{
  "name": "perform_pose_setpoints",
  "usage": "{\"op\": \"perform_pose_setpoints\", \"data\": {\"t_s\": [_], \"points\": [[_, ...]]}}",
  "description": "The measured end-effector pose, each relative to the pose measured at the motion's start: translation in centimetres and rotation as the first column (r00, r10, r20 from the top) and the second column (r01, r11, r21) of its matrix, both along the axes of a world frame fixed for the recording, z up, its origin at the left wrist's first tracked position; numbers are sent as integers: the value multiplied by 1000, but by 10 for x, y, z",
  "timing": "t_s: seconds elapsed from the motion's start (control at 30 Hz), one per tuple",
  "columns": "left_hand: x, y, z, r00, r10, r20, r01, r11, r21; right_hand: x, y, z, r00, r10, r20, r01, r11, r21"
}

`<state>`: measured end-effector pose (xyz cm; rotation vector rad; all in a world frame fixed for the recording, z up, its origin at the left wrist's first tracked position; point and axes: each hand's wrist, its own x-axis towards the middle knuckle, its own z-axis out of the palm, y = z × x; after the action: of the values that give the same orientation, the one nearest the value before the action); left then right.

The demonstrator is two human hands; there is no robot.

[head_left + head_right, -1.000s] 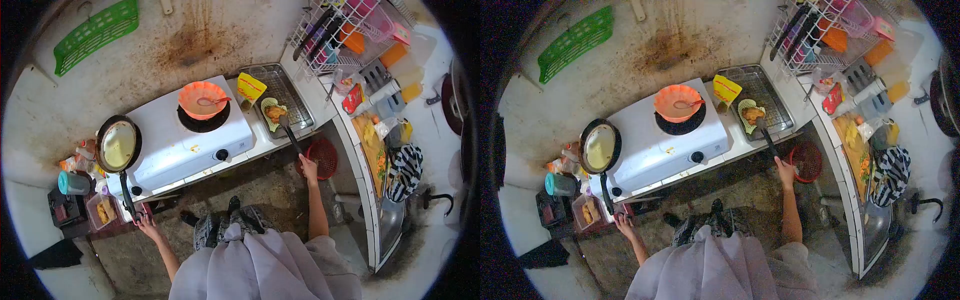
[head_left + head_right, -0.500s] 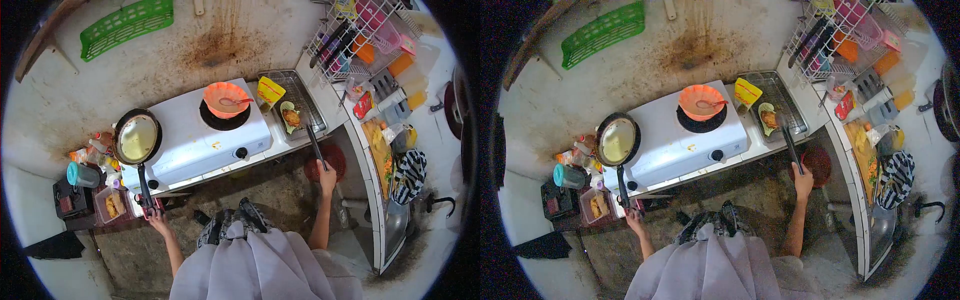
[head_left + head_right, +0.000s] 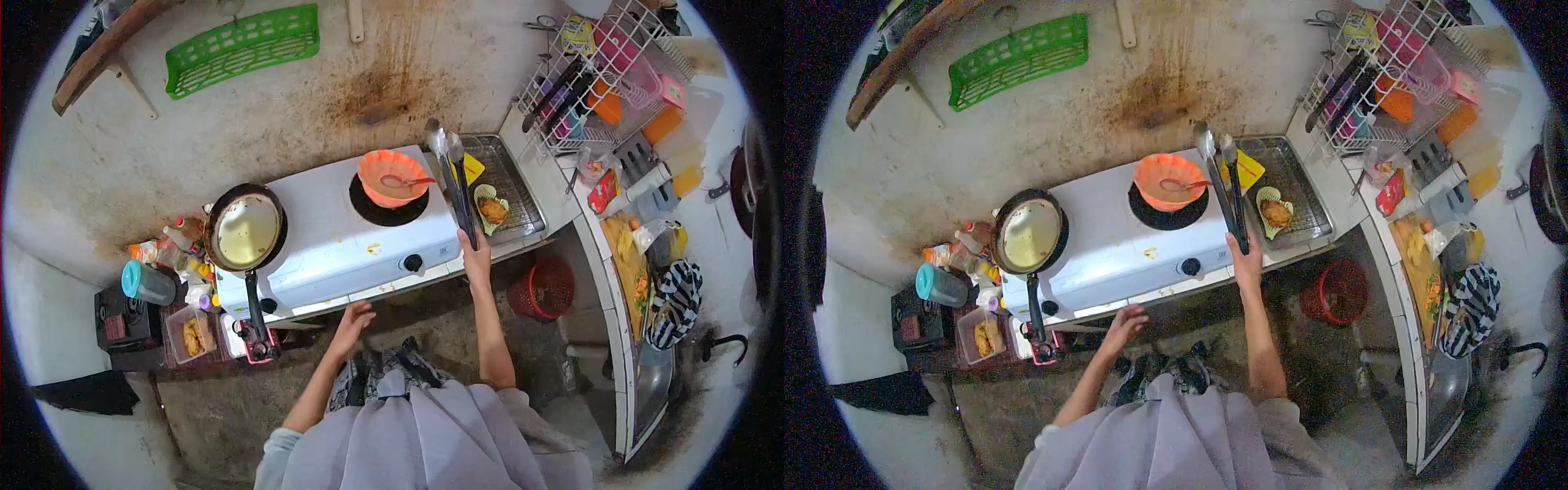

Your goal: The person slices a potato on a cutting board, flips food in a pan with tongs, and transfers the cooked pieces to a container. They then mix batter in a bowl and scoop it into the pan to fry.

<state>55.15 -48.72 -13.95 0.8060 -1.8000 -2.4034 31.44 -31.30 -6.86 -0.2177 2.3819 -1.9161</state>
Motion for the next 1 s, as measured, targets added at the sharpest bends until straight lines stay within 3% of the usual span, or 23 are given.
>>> {"op": "perform_pose_setpoints", "data": {"t_s": [0.1, 0.13, 0.23, 0.3, 0.37, 0.4, 0.5, 0.53, 0.6, 0.73, 0.87, 0.9, 0.93, 1.0], "points": [[-73, -17, 10, 994, -30, -105, 7, 977, -215, -9, 17, -21, 979, -152, -134, 153, 988, 2], [-105, -27, 4, 991, 19, -130, -44, 980, -194, -1, 25, 5, 995, -85, 43, 88, 994, -65], [-188, -43, 17, 957, 211, -197, -240, 961, -135, -12, 60, -10, 979, -204, -12, 204, 979, -13], [-233, -62, -2, 949, 276, -151, -303, 930, -207, -24, 86, -17, 957, -280, -74, 284, 957, 53], [-263, -76, -32, 930, 340, -143, -362, 914, -182, -41, 114, -24, 961, -278, -9, 264, 904, 336], [-269, -70, -24, 895, 441, -67, -446, 878, -174, -51, 125, -35, 956, -290, -48, 286, 881, 377], [-281, -88, -37, 954, 299, 10, -299, 954, 32, -91, 154, -67, 974, -218, -57, 219, 857, 467], [-283, -85, -37, 953, 302, 21, -302, 953, 29, -102, 157, -72, 974, -213, -76, 223, 844, 488], [-284, -78, -37, 895, 417, -160, -414, 909, 52, -127, 162, -85, 976, -211, -59, 211, 827, 521], [-273, -62, 5, 921, 388, -26, -388, 922, 14, -170, 173, -115, 984, -176, 32, 118, 769, 629], [-259, -46, 19, 899, 404, -167, -400, 914, 59, -181, 175, -124, 987, -156, 47, 85, 736, 671], [-252, -40, 26, 874, 433, -220, -423, 901, 94, -174, 171, -98, 976, -89, 199, -59, 773, 632], [-246, -39, 22, 871, 423, -248, -412, 906, 98, -177, 173, -109, 978, -98, 186, -55, 735, 676], [-226, -31, 28, 896, 396, -200, -394, 918, 54, -185, 180, -130, 974, -80, 211, -87, 728, 680]]}}
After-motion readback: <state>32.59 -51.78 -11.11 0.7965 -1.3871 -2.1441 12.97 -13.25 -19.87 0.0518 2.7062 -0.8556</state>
